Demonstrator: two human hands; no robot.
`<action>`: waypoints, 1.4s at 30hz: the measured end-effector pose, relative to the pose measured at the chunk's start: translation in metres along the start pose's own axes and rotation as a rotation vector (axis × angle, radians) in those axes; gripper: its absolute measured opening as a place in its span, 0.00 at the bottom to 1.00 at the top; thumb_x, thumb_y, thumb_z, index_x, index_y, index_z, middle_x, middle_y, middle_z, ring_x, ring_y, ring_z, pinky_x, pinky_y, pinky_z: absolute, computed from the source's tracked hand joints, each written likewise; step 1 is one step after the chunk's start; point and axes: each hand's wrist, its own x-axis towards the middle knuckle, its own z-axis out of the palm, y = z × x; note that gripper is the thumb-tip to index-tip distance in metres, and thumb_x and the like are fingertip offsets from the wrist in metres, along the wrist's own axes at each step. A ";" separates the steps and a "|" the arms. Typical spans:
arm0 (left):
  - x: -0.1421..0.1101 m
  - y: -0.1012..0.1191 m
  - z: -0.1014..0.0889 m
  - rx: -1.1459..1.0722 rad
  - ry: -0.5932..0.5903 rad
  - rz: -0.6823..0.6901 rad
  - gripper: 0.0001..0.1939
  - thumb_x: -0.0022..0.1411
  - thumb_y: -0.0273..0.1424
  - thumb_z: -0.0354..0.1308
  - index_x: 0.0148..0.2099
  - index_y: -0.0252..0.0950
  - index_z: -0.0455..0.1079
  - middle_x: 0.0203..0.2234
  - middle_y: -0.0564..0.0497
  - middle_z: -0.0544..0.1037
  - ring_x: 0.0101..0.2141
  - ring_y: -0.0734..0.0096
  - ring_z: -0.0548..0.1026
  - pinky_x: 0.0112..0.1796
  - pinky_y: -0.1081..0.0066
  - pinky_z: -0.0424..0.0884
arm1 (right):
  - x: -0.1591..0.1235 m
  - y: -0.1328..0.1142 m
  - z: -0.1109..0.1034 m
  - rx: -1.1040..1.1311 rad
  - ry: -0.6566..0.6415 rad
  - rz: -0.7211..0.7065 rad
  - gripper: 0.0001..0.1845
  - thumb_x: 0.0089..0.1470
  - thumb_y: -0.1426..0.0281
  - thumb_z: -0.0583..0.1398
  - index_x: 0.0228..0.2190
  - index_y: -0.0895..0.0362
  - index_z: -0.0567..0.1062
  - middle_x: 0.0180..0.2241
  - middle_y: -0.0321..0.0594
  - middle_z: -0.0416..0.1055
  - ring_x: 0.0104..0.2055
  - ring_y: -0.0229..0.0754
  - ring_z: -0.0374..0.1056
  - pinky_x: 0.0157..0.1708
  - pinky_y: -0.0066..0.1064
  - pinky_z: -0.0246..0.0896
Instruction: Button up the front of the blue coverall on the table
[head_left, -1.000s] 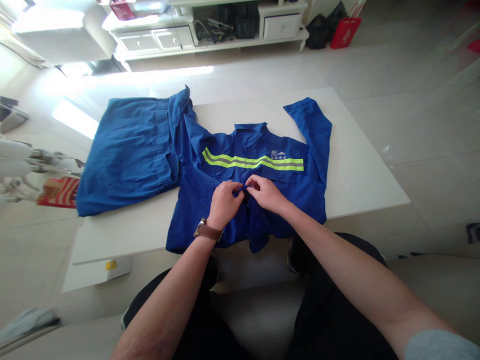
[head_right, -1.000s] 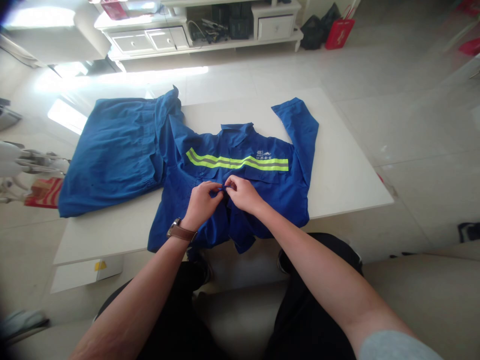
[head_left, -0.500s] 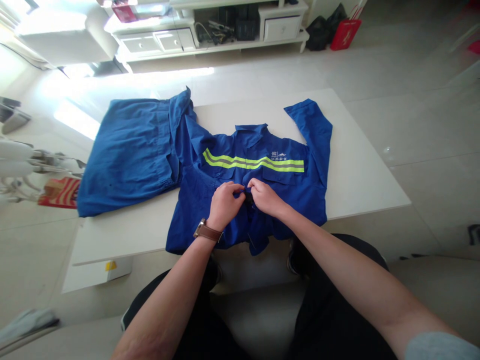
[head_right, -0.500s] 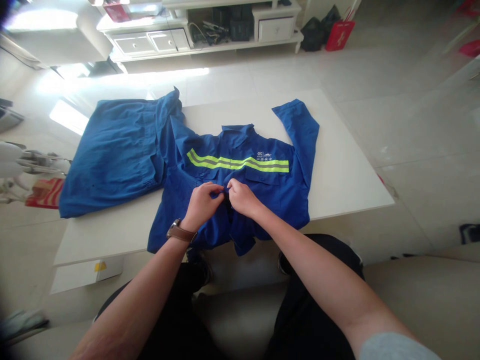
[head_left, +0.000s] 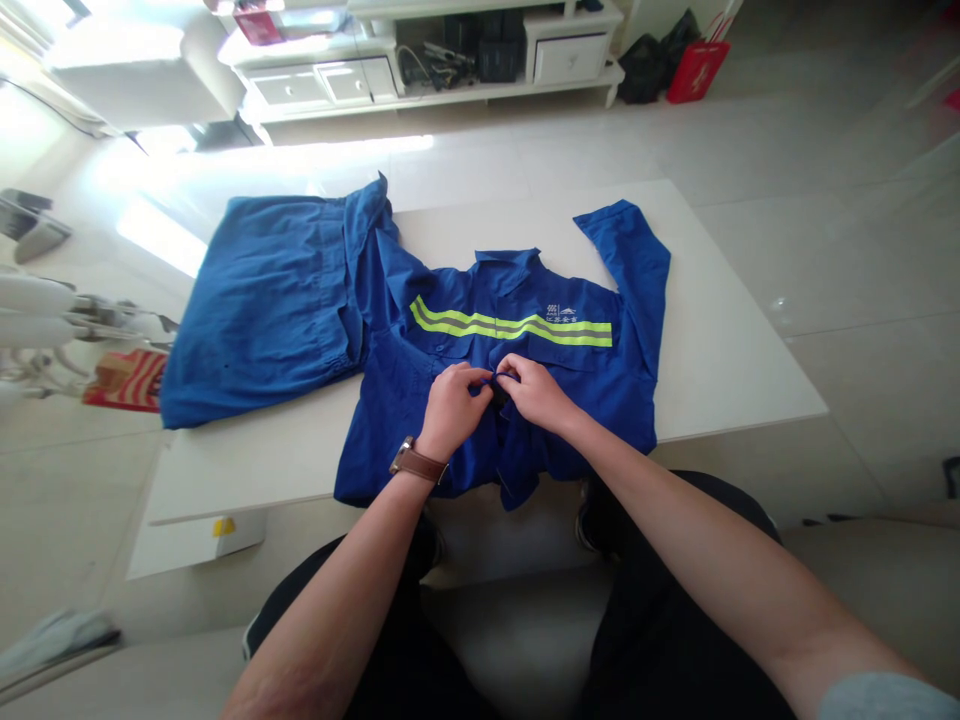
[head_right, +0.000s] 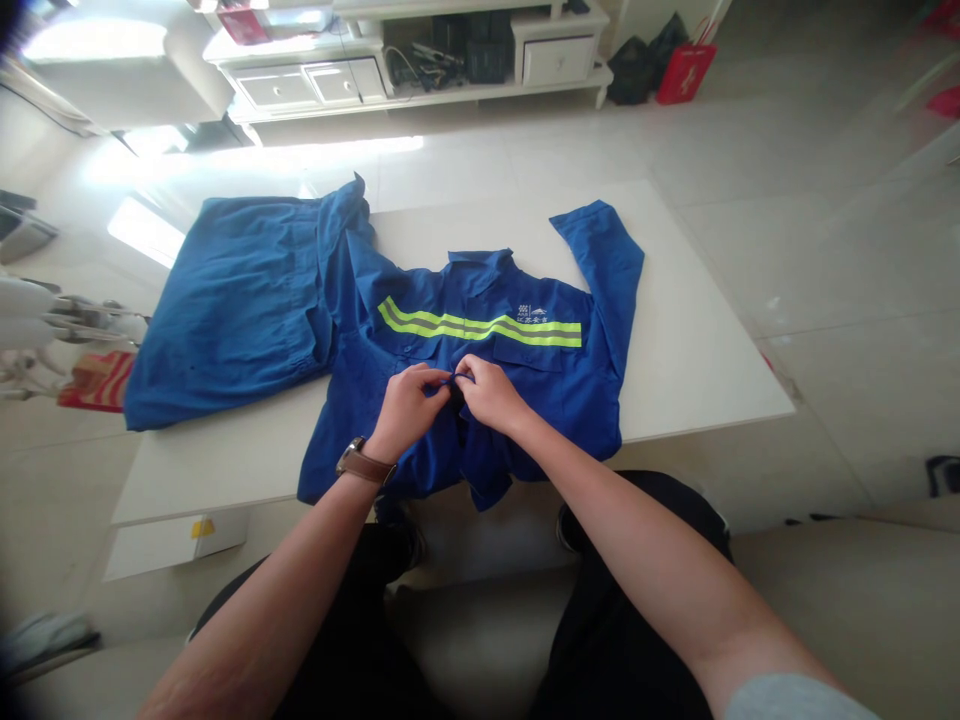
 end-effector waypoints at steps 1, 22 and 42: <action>0.000 0.000 0.000 0.001 0.002 0.009 0.11 0.60 0.23 0.60 0.42 0.36 0.83 0.32 0.50 0.80 0.37 0.65 0.77 0.42 0.68 0.71 | 0.000 0.000 0.000 -0.009 0.013 -0.010 0.03 0.57 0.74 0.57 0.32 0.56 0.70 0.31 0.35 0.71 0.36 0.40 0.66 0.41 0.31 0.57; -0.006 0.000 -0.008 0.106 -0.246 -0.060 0.13 0.60 0.28 0.62 0.46 0.39 0.82 0.39 0.48 0.84 0.42 0.60 0.80 0.45 0.66 0.74 | -0.006 0.009 0.001 -0.342 0.015 -0.055 0.08 0.47 0.79 0.56 0.29 0.55 0.67 0.34 0.37 0.69 0.35 0.40 0.63 0.34 0.31 0.53; -0.003 0.004 -0.003 0.145 -0.327 0.032 0.14 0.64 0.27 0.58 0.50 0.37 0.79 0.42 0.45 0.78 0.40 0.61 0.77 0.44 0.66 0.73 | -0.012 -0.007 -0.007 -0.640 -0.058 0.217 0.21 0.54 0.62 0.64 0.49 0.55 0.74 0.40 0.54 0.77 0.40 0.59 0.72 0.36 0.40 0.58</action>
